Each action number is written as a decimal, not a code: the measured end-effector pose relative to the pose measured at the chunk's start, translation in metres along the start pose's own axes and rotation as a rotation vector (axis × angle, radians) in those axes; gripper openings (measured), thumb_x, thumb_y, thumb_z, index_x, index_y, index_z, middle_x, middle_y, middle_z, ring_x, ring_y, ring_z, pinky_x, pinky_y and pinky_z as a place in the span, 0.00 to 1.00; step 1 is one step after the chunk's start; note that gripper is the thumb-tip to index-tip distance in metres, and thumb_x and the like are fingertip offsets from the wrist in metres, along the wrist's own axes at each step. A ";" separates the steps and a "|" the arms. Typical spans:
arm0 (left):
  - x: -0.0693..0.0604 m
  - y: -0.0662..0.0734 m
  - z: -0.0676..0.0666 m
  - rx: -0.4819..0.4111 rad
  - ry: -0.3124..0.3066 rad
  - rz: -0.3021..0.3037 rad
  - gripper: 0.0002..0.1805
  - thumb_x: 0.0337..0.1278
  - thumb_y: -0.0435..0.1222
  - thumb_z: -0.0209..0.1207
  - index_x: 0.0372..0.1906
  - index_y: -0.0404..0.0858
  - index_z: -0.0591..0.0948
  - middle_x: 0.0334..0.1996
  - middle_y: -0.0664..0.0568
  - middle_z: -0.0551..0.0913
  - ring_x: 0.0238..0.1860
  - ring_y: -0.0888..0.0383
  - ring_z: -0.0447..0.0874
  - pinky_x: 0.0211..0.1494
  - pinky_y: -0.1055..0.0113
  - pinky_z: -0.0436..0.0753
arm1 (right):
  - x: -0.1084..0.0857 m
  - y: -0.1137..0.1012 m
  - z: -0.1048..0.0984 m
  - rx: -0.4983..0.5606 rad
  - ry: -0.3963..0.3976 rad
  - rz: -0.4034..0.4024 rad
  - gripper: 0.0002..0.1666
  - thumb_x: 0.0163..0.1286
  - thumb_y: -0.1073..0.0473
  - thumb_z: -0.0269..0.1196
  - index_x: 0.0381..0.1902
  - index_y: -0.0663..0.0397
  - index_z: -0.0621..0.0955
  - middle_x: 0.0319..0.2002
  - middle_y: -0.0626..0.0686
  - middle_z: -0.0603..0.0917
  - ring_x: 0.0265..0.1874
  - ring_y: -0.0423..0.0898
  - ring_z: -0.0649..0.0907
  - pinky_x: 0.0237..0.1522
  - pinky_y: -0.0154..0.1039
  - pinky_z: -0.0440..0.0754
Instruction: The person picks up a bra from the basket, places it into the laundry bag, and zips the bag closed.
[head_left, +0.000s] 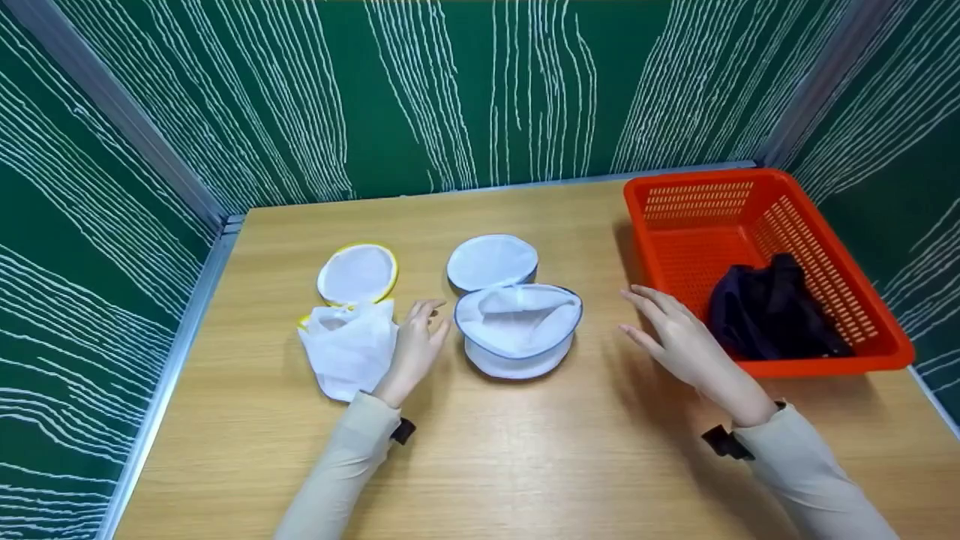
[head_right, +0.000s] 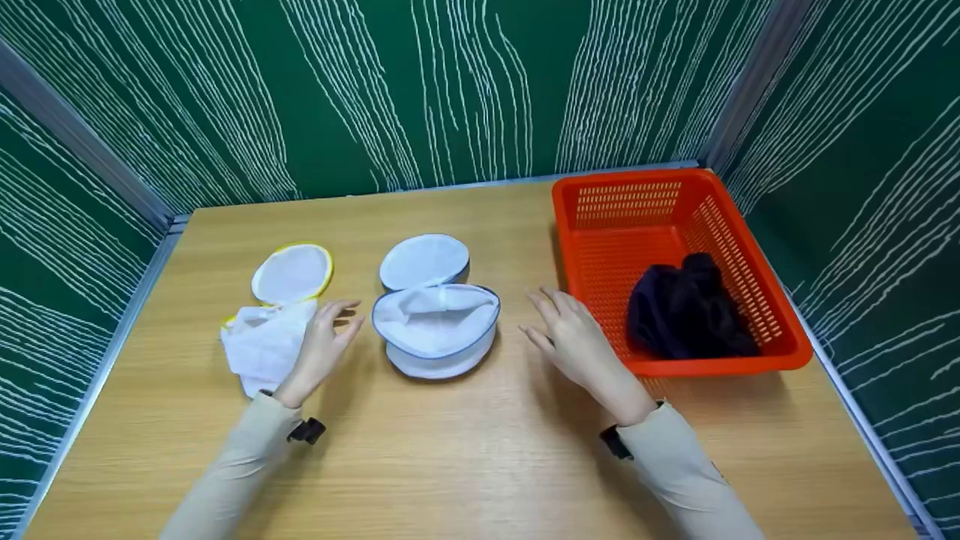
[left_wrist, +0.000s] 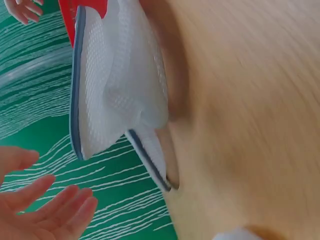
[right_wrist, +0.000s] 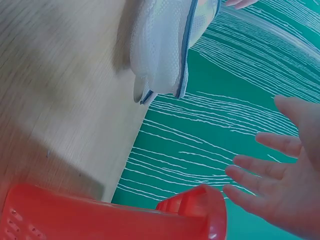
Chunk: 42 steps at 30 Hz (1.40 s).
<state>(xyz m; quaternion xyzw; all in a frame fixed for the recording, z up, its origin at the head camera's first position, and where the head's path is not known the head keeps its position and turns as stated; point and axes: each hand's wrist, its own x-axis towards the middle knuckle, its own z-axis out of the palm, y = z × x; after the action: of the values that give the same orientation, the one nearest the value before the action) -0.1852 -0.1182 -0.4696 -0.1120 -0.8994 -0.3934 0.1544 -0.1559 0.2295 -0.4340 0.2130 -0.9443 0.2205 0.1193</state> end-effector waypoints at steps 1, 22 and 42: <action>0.001 0.000 0.002 -0.040 0.005 -0.025 0.13 0.51 0.28 0.55 0.43 0.27 0.76 0.40 0.39 0.77 0.39 0.48 0.78 0.43 0.61 0.78 | 0.000 0.000 0.000 -0.002 0.003 -0.005 0.28 0.61 0.54 0.58 0.58 0.59 0.69 0.56 0.62 0.69 0.54 0.58 0.69 0.54 0.57 0.65; 0.020 -0.001 0.031 -0.426 0.000 -0.472 0.13 0.51 0.30 0.56 0.40 0.23 0.77 0.28 0.42 0.79 0.18 0.65 0.74 0.30 0.57 0.81 | -0.003 -0.003 -0.030 -0.017 -0.047 -0.042 0.19 0.64 0.55 0.56 0.50 0.59 0.75 0.47 0.59 0.76 0.45 0.55 0.76 0.47 0.54 0.72; 0.034 -0.102 0.098 -0.769 -0.095 -0.597 0.11 0.48 0.34 0.61 0.38 0.33 0.81 0.32 0.45 0.80 0.28 0.54 0.80 0.30 0.64 0.80 | 0.015 0.030 -0.084 -0.072 -0.158 0.073 0.20 0.65 0.54 0.54 0.50 0.62 0.75 0.45 0.63 0.77 0.45 0.58 0.75 0.46 0.56 0.70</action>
<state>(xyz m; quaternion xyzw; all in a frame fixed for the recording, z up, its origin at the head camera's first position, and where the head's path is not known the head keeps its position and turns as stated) -0.2684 -0.1110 -0.5888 0.0838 -0.6879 -0.7185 -0.0588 -0.1720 0.2874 -0.3667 0.1908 -0.9652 0.1732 0.0437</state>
